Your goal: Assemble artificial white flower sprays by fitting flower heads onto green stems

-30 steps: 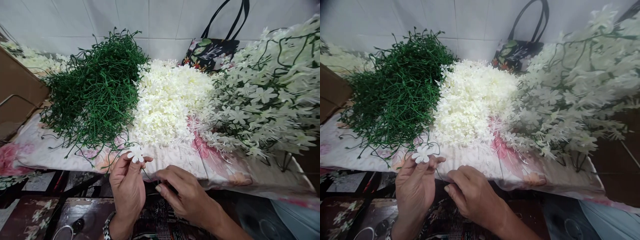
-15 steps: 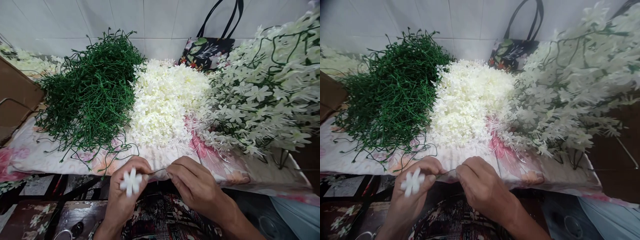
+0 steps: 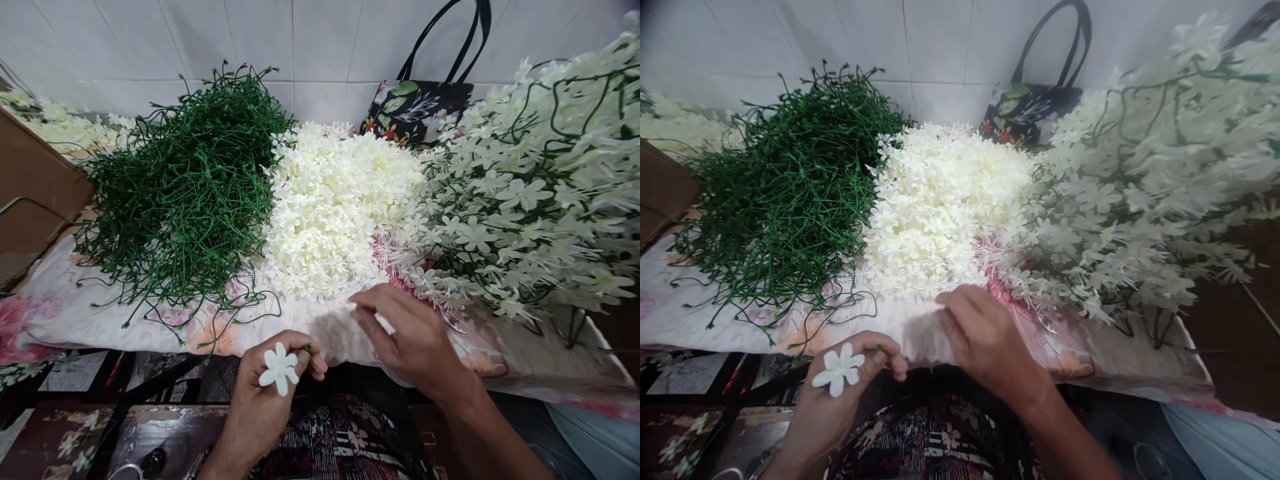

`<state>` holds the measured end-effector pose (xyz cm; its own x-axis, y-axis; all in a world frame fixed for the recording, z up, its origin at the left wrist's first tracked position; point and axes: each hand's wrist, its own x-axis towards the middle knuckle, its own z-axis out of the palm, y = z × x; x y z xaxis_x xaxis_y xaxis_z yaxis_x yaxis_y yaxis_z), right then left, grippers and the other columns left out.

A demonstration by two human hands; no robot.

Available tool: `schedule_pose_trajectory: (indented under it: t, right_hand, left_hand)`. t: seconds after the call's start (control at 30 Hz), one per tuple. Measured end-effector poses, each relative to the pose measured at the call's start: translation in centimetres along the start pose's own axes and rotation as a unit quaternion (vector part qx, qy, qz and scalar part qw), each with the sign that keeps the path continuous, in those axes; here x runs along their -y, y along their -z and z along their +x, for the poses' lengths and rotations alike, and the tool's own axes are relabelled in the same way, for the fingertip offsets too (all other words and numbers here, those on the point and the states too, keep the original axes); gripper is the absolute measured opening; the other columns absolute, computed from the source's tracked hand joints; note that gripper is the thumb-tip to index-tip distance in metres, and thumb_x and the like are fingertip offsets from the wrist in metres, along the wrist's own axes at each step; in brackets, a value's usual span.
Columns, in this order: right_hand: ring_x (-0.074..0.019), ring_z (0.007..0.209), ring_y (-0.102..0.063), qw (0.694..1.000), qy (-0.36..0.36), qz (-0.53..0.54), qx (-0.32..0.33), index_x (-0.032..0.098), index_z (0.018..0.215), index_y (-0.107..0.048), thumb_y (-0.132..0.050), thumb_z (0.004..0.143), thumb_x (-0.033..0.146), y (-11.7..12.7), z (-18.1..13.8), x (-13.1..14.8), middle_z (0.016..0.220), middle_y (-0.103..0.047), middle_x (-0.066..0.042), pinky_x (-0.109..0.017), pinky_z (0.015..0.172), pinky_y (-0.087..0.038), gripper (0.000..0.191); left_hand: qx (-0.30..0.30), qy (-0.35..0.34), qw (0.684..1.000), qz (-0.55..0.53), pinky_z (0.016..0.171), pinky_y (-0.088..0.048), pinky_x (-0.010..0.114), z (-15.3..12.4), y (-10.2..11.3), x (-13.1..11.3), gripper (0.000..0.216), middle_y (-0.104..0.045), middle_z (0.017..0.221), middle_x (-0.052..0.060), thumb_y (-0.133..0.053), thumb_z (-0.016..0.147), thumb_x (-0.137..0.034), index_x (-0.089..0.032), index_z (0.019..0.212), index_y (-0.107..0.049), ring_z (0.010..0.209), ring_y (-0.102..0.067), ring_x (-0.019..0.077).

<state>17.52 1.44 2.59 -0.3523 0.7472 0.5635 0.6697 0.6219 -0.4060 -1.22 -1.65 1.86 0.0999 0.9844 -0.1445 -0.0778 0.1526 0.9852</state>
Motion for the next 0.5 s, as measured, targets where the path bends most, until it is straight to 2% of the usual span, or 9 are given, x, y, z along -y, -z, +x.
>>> schedule_pose_trajectory:
  t: [0.07,0.13,0.27,0.37,0.5]
  right_hand:
    - [-0.0158,0.069,-0.057,0.996,-0.022,-0.089,-0.008,0.014,0.091,-0.058,-0.047,0.088,0.011,-0.3,0.7,-1.2,0.075,-0.061,-0.006,-0.028,0.063,-0.045,0.011]
    - [-0.0160,0.067,-0.056,0.989,-0.023,-0.147,0.013,0.015,0.093,-0.059,-0.046,0.087,0.010,-1.0,1.5,-1.7,0.075,-0.061,-0.006,-0.028,0.061,-0.043,0.015]
    - [-0.0142,0.060,-0.051,0.975,-0.005,-0.209,0.070,0.016,0.072,-0.059,-0.044,0.085,0.006,-2.2,2.5,-1.6,0.066,-0.056,-0.004,-0.026,0.055,-0.036,0.022]
    - [-0.0132,0.060,-0.050,0.977,-0.005,-0.200,0.067,0.016,0.066,-0.057,-0.044,0.086,0.007,-2.2,2.3,-1.5,0.064,-0.054,-0.003,-0.026,0.056,-0.036,0.025]
    - [-0.0122,0.061,-0.052,0.995,-0.028,-0.092,0.038,0.016,0.073,-0.058,-0.045,0.088,0.011,-1.1,1.5,-1.3,0.065,-0.056,-0.002,-0.025,0.058,-0.040,0.021]
  left_hand:
    - [-0.010,-0.031,0.999,0.004,0.060,-0.050,0.026,0.4,0.1,-0.2,0.013,-0.067,0.069,0.006,-0.062,0.079,-0.021,-0.016,0.069,-0.070,0.064,-0.061,0.0166]
    - [-0.007,-0.062,0.998,-0.005,0.056,-0.047,0.022,0.9,0.0,-0.2,0.012,-0.064,0.069,0.004,-0.063,0.077,-0.019,-0.017,0.066,-0.068,0.061,-0.056,0.0130]
    - [-0.037,-0.027,0.998,-0.036,0.045,-0.035,0.017,1.3,-0.4,0.5,0.013,-0.050,0.057,-0.002,-0.063,0.078,-0.024,-0.016,0.068,-0.067,0.049,-0.040,0.0080]
    - [-0.074,-0.023,0.996,-0.039,0.047,-0.034,0.017,1.4,-0.5,1.1,0.010,-0.051,0.058,-0.002,-0.065,0.077,-0.026,-0.017,0.072,-0.067,0.052,-0.041,0.0082]
    - [-0.102,-0.070,0.992,-0.032,0.051,-0.039,0.019,1.9,-0.8,0.9,0.011,-0.057,0.067,0.000,-0.068,0.073,-0.022,-0.017,0.083,-0.069,0.058,-0.050,0.0106]
